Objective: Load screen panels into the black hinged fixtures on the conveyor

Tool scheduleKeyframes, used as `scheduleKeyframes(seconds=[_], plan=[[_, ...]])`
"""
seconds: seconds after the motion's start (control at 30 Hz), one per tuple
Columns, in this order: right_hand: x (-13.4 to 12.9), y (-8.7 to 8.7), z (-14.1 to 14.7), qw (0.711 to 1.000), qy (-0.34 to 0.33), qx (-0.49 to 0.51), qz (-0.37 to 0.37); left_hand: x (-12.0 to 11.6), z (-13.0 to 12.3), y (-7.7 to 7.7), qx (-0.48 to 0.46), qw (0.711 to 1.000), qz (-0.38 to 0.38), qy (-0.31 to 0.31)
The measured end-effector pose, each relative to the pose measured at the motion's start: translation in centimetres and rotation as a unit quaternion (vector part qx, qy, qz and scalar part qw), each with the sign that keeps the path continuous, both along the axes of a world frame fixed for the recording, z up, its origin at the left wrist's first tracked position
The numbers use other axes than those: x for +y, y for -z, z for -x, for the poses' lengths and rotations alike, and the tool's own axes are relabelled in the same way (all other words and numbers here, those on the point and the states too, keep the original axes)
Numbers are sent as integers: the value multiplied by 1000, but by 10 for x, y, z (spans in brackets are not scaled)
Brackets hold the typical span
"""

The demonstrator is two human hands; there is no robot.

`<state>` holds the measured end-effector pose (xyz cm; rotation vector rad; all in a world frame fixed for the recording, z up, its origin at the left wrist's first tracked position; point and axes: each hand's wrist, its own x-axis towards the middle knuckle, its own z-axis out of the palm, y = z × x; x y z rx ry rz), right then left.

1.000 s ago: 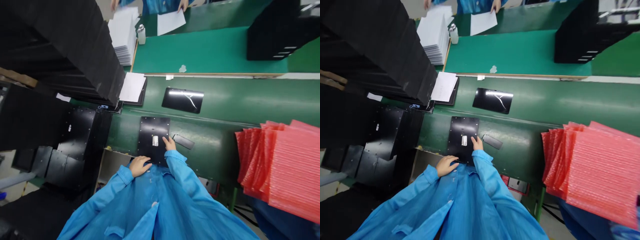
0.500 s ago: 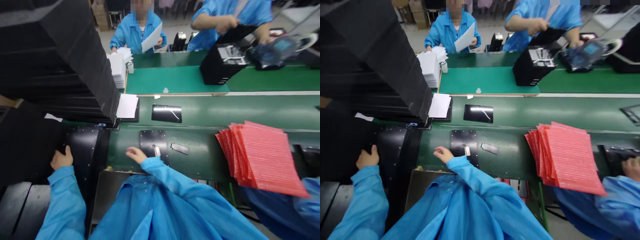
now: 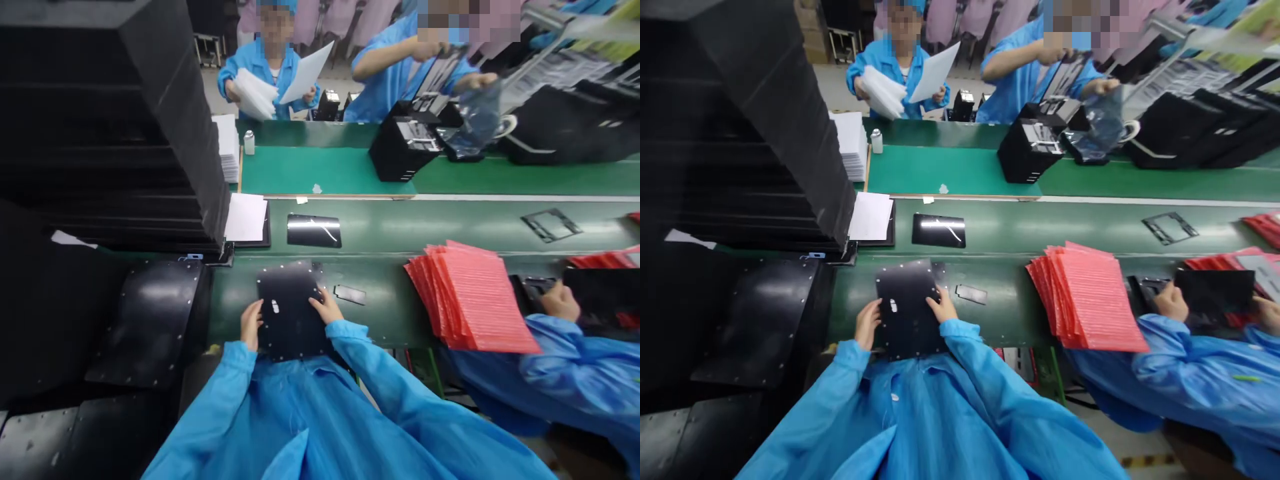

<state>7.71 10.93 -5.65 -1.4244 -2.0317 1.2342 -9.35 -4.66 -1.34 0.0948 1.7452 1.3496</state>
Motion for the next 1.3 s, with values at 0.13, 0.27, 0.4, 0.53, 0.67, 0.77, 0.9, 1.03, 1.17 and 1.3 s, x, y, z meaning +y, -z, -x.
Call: scheduleKeyframes(seconds=[0.13, 0.27, 0.4, 0.53, 0.67, 0.77, 0.9, 1.03, 1.17, 1.3], plan=[[29, 8, -47, 998, 50, 18, 43, 53, -20, 20, 27, 998, 24, 45], [62, -1, -92, 998, 40, 29, -32, 68, -39, 11, 136, 988, 28, 64], [91, 0, -126, 975, -82, -138, -155, 89, -100, 9, 296, 926, 54, 226], [96, 1, -131, 936, -208, -230, -168, 109, -156, 27, 431, 793, 214, 372], [93, -8, -122, 913, -285, -237, -173, 110, -169, 48, 528, 712, 256, 385], [92, -13, -115, 876, -341, -261, -221, 109, -165, 58, 569, 683, 257, 379], [93, -16, -105, 847, -379, -257, -271, 115, -171, 55, 585, 676, 265, 360], [104, -25, -101, 857, -401, -278, -165, 124, -187, 38, 580, 706, 260, 311], [106, -35, -113, 880, -350, -249, -200, 110, -160, 32, 517, 773, 218, 296], [62, -37, -117, 891, -309, -215, -255, 69, -87, 36, 396, 858, 48, 325]])
